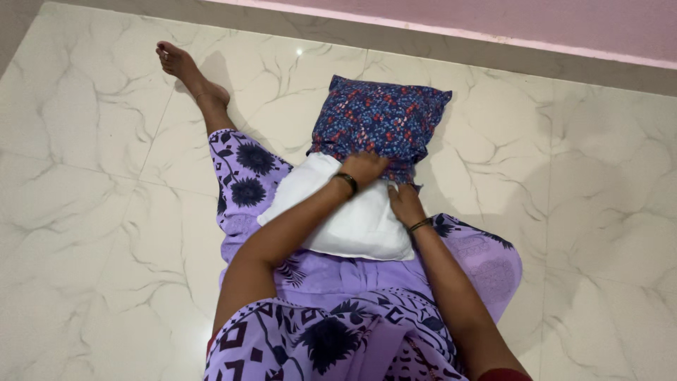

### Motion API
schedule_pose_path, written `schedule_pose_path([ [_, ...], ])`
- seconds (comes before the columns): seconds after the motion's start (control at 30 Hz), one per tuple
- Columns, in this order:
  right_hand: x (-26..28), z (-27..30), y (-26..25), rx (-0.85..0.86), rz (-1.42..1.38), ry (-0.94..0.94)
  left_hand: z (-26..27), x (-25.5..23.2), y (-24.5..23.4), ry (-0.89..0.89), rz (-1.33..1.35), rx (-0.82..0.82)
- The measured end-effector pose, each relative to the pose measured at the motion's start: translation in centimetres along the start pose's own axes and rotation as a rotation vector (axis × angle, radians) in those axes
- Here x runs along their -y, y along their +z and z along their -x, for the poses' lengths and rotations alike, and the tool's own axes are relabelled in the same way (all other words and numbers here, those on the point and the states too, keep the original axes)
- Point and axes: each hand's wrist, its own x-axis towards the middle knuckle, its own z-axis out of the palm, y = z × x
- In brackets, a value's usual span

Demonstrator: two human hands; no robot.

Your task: The person sits on the floor and puts pillowcases on pillows one by one. They first insert a white pillow into a green patterned pillowcase, then repeat the process with a blue floral pillowcase, smoothing each one after insertion.

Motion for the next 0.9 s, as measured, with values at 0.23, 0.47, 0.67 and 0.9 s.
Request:
schedule_pose_path([
  [0.23,2.9,2.1,-3.0,-0.084,-0.092,-0.259,7.2,11.0,-5.8,-0.62,0.105,-0.134],
  [0.47,2.4,2.9,-2.2,-0.109,-0.277,0.125,12.3,16.2,2.0,-0.879,0.601,-0.004],
  [0.67,1.4,3.6,-1.7,0.077,-0.461,-0.006,11.6,18.3,6.0,-0.48,0.974,-0.048],
  [0.9,-3.1,0.9,-1.2,0.017,-1.003,0.055,9.1,15.3,1.9,-0.298,1.231,-0.267],
])
